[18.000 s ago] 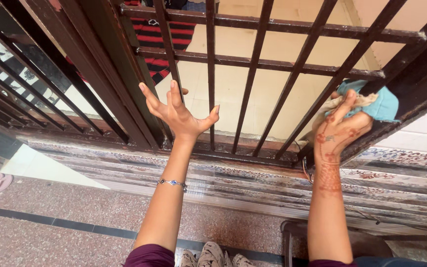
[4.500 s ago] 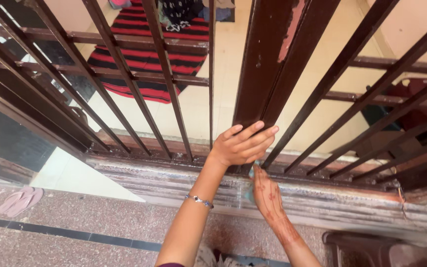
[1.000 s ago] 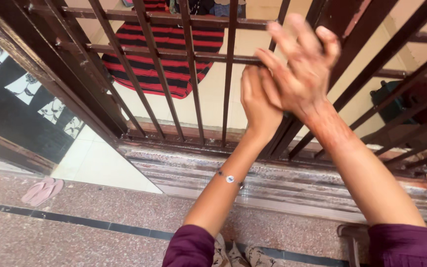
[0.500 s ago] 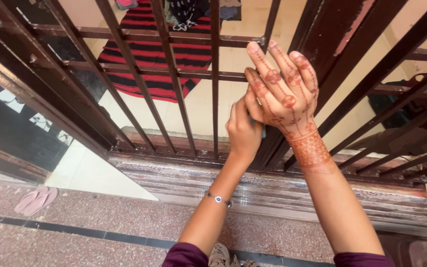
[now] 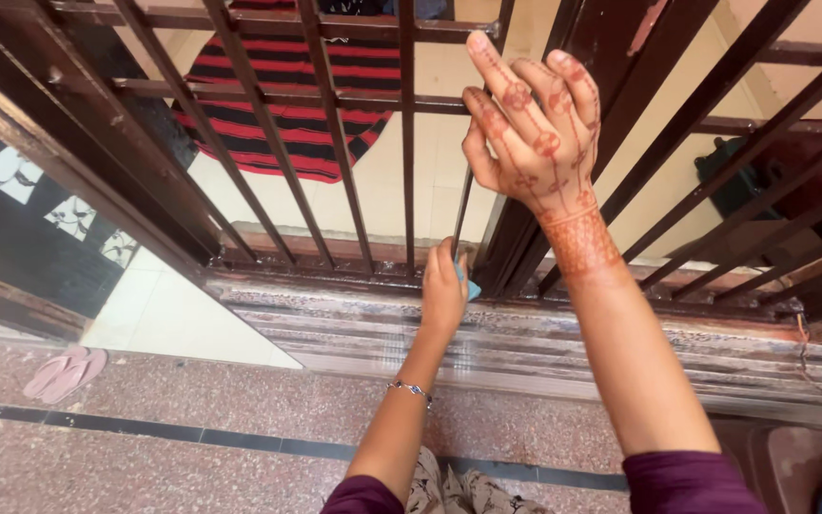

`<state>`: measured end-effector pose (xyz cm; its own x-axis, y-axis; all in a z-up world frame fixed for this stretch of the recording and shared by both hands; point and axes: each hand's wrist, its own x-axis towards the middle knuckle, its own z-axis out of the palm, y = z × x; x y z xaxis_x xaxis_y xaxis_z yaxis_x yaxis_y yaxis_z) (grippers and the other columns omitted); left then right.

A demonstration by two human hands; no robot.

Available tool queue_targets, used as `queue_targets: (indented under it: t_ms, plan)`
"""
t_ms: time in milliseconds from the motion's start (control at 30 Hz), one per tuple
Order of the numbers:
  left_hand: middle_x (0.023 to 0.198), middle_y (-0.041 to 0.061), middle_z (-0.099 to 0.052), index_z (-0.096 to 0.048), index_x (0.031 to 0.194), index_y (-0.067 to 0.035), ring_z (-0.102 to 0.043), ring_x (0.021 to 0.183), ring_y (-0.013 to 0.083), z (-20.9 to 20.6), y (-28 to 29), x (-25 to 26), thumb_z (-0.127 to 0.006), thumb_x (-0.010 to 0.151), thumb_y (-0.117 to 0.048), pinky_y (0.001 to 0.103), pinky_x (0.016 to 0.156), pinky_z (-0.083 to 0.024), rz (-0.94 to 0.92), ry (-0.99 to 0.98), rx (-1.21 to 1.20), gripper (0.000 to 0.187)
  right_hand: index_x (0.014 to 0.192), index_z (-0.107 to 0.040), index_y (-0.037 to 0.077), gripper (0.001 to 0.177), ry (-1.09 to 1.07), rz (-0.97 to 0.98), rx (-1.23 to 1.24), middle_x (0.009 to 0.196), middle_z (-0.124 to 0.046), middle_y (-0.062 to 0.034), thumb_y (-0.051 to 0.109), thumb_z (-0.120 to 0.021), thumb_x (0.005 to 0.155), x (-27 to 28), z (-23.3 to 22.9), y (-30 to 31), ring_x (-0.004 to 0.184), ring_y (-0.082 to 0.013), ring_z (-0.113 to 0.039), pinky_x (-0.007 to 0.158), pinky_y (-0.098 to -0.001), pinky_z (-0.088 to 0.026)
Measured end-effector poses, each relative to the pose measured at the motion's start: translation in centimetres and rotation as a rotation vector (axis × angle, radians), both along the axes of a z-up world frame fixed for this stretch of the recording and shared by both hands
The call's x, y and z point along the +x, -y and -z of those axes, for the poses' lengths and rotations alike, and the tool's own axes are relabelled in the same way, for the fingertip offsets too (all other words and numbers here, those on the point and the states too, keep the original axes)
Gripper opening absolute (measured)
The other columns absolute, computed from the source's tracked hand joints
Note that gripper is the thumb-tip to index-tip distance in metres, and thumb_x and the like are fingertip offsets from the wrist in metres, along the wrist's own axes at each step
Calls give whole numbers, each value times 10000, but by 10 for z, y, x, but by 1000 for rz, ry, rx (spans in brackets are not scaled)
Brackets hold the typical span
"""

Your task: The person cleans the vertical bars and horizontal tracks of a metal door frame with a blue cloth by hand.

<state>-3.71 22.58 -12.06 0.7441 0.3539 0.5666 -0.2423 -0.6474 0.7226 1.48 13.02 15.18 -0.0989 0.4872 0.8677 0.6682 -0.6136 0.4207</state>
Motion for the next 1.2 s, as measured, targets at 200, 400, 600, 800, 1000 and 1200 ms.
queue_targets:
  t_ms: [200, 400, 600, 800, 1000, 1200]
  plan:
    - [1308, 278, -578, -510, 1420, 17, -625, 1110, 448, -34, -15, -55, -464, 861, 116, 453, 916, -530, 114, -91, -54, 569, 1183, -752, 121, 277, -52, 152, 54, 1485, -627, -54, 186, -701, 918, -13, 18, -13, 1221, -238, -646, 1198, -472, -272]
    - [1313, 235, -583, -492, 1408, 1, -626, 1201, 382, -129, -41, -72, -575, 1053, -33, 451, 1060, -499, -138, 324, -103, 366, 1441, -653, 96, 471, -78, 290, 52, 1581, -561, -43, 205, -635, 984, -1, 51, -26, 1194, -177, -636, 1268, -604, -96]
    - [1239, 265, -567, -408, 1375, 56, -612, 1126, 402, -211, -26, 4, -666, 1016, -169, 450, 999, -487, -159, 468, -178, 496, 1488, -639, 187, 428, -54, 437, 56, 1613, -519, 56, 203, -668, 1061, 5, 63, -23, 1005, -74, -625, 1309, -527, -74]
    - [1068, 229, -695, -501, 1322, 8, -735, 932, 397, -162, -48, 12, -592, 1078, -159, 438, 786, -572, -107, 468, -135, 310, 1466, -675, 154, 491, -79, 335, 87, 1574, -575, 39, 200, -666, 977, -4, 53, -27, 930, -152, -621, 1289, -554, -165]
    - [977, 252, -691, -582, 1183, 21, -701, 841, 440, -113, -49, 10, -605, 1043, -170, 475, 711, -533, -141, 292, -154, 238, 1450, -693, 180, 482, -84, 352, 103, 1550, -594, 65, 217, -656, 971, -8, 47, -30, 908, -134, -616, 1286, -534, -180]
    - [992, 294, -670, -569, 1182, 31, -659, 890, 495, -51, -46, 5, -603, 1034, -194, 521, 741, -511, -184, 181, -126, 271, 1407, -724, 172, 443, -126, 308, 116, 1525, -608, 71, 294, -655, 986, -8, 46, -30, 894, -127, -612, 1271, -538, -182]
